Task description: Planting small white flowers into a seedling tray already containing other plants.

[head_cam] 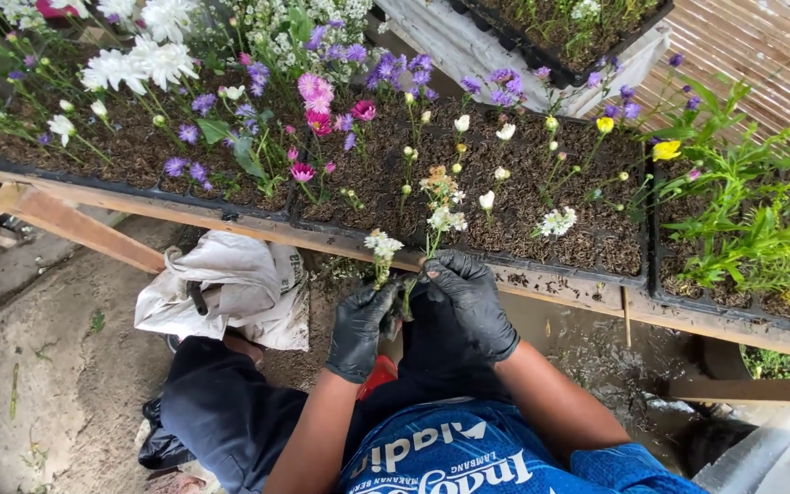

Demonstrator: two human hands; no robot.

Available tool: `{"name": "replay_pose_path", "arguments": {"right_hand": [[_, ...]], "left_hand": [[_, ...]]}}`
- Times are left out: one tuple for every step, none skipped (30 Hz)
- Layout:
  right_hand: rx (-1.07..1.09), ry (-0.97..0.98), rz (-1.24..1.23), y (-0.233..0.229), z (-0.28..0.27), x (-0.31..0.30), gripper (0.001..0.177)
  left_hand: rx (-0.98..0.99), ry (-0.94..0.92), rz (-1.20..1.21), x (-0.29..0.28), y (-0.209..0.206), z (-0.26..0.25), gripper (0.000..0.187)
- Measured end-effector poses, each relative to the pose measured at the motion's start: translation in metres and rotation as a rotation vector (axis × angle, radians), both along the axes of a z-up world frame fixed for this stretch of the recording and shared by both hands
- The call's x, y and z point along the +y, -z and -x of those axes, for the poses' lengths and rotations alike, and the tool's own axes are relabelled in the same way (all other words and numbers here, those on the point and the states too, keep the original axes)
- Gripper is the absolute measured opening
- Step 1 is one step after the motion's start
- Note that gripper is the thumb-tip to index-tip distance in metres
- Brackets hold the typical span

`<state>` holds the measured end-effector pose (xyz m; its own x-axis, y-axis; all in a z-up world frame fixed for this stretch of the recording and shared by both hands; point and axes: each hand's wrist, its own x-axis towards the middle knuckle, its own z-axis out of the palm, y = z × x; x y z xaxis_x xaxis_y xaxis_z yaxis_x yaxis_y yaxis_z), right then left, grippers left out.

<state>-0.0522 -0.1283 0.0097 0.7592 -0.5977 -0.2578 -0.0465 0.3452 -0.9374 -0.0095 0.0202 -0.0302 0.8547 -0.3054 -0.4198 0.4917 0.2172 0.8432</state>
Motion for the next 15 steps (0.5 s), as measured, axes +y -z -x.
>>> {"name": "replay_pose_path", "arguments": {"right_hand": [[0.029, -0.011, 0.046, 0.002, -0.001, 0.001, 0.004], [0.058, -0.022, 0.092, 0.004, -0.001, 0.002, 0.005], [0.059, -0.023, 0.092, 0.002, -0.002, 0.004, 0.005], [0.076, -0.019, 0.094, 0.001, -0.002, 0.005, 0.004], [0.093, -0.015, 0.097, -0.001, -0.003, 0.007, 0.004], [0.094, -0.015, 0.098, 0.001, -0.003, 0.006, 0.004], [0.089, -0.024, 0.086, 0.003, -0.003, 0.005, 0.003], [0.084, -0.032, 0.075, 0.005, -0.002, 0.005, 0.003], [0.085, -0.033, 0.076, 0.008, -0.003, 0.005, 0.003], [0.096, -0.033, 0.084, 0.011, -0.003, 0.005, 0.002], [0.106, -0.032, 0.092, 0.013, -0.004, 0.005, 0.002], [0.104, -0.032, 0.093, 0.000, -0.003, 0.009, 0.002], [0.103, -0.005, 0.096, -0.014, -0.002, 0.014, 0.003], [0.101, 0.021, 0.100, -0.028, -0.001, 0.018, 0.004], [0.099, 0.022, 0.100, -0.041, 0.000, 0.020, 0.004]], "left_hand": [[-0.006, 0.020, -0.002, 0.001, -0.002, 0.001, 0.029], [-0.013, 0.040, -0.005, 0.001, -0.004, 0.001, 0.032], [-0.012, 0.039, -0.004, 0.002, -0.008, 0.002, 0.032], [-0.018, 0.057, -0.044, 0.004, -0.011, 0.003, 0.032], [-0.024, 0.074, -0.084, 0.005, -0.015, 0.004, 0.032], [-0.023, 0.074, -0.083, 0.003, -0.017, -0.001, 0.032], [-0.043, 0.076, -0.071, 0.001, -0.018, -0.005, 0.031], [-0.063, 0.077, -0.059, -0.001, -0.020, -0.009, 0.030], [-0.062, 0.076, -0.058, 0.000, -0.016, -0.008, 0.030], [-0.071, 0.062, -0.064, 0.001, -0.013, -0.007, 0.023], [-0.083, 0.050, -0.070, 0.001, -0.010, -0.007, 0.017], [-0.084, 0.050, -0.069, 0.002, -0.004, -0.006, 0.017], [-0.068, 0.035, -0.074, 0.003, 0.003, -0.007, 0.016], [-0.052, 0.020, -0.079, 0.004, 0.009, -0.006, 0.015], [-0.054, 0.020, -0.078, 0.003, 0.013, -0.006, 0.015]]}}
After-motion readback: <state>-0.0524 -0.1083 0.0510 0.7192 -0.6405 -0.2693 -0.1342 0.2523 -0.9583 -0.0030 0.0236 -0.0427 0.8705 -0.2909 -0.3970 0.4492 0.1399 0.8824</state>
